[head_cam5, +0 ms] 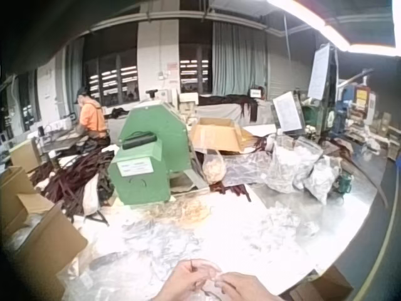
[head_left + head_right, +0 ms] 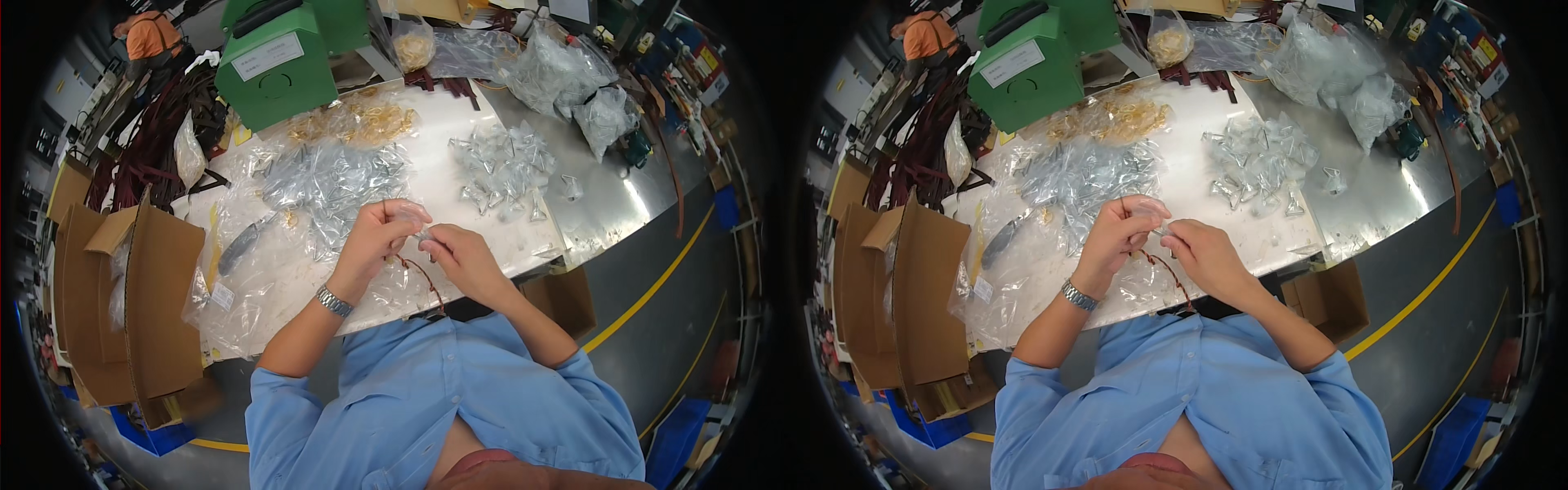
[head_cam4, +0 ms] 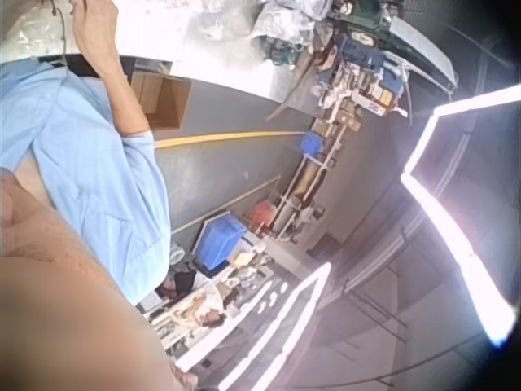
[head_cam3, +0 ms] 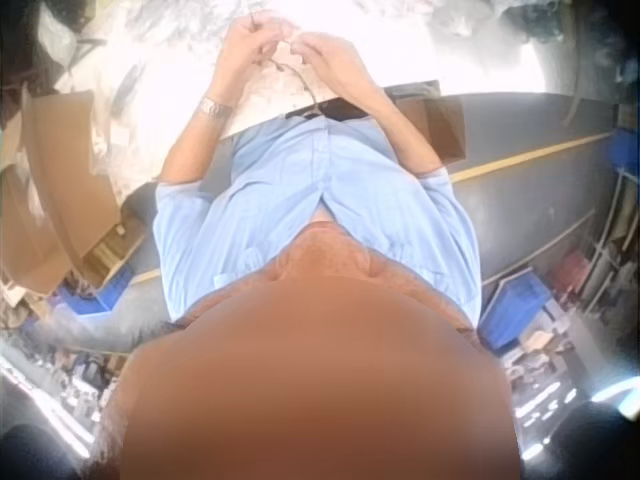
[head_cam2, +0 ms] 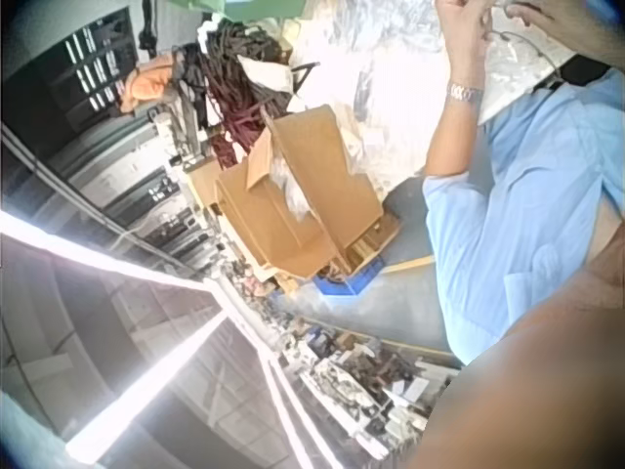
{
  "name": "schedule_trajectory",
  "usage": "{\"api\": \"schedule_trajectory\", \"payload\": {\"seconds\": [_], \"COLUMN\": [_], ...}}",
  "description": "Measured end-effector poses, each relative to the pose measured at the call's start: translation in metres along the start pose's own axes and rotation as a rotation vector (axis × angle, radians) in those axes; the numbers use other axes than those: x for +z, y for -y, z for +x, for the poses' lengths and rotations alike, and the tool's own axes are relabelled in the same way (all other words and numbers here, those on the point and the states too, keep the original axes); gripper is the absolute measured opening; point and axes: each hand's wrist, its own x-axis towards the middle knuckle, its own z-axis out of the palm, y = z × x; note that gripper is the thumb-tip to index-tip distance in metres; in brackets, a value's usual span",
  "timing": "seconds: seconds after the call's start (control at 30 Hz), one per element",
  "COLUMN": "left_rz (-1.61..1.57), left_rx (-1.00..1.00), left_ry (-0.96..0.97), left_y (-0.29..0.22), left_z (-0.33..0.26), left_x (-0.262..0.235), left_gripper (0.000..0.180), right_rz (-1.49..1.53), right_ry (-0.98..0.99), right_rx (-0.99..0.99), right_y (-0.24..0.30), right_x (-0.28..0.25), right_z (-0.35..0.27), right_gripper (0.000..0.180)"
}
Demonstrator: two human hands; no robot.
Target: Packaging small metal hardware components into individual plastic bags.
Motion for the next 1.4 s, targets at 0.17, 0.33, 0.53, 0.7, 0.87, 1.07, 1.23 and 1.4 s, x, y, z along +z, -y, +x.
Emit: {"api": "schedule_trajectory", "payload": {"seconds": [0.17, 0.33, 0.53, 0.7, 0.87, 1.07, 1.23, 1.4], "left_rz": [-0.052, 0.353, 0.312, 0.278, 0.274, 0.725, 0.602, -0.389], "left_rx": [0.016, 0.034, -0.092, -0.107, -0.091, 0.369, 0.251, -0.33], "left_ry": [-0.048, 0.3, 0.473, 0.377, 0.306, -0.037, -0.075, 0.229], "left_y": [-0.019, -0.016, -0.026, -0.017, -0.018, 0.009, 0.009, -0.017], "left_z": [0.007, 0.002, -0.012, -0.009, -0.011, -0.015, -0.008, 0.002], "left_x": [-0.03, -0.011, 0.011, 0.021, 0.024, 0.035, 0.03, 0.0], "left_gripper": [0.036, 0.047, 0.045, 0.042, 0.036, 0.03, 0.03, 0.034], "right_rz": [0.43, 0.577, 0.683, 0.59, 0.725, 0.673, 0.539, 0.53], "right_ry": [0.283, 0.486, 0.406, 0.284, 0.306, 0.148, 0.01, -0.05], "right_rx": [0.214, 0.332, 0.431, 0.332, 0.406, 0.454, 0.315, 0.333], "right_y": [-0.006, -0.011, -0.031, -0.03, -0.03, -0.012, -0.005, -0.023], "right_x": [-0.045, -0.057, -0.041, -0.027, -0.032, -0.021, -0.006, -0.03], "right_z": [0.001, -0.005, -0.01, -0.012, -0.01, -0.011, -0.006, 0.011], "right_gripper": [0.024, 0.027, 0.024, 0.025, 0.025, 0.025, 0.024, 0.024]}}
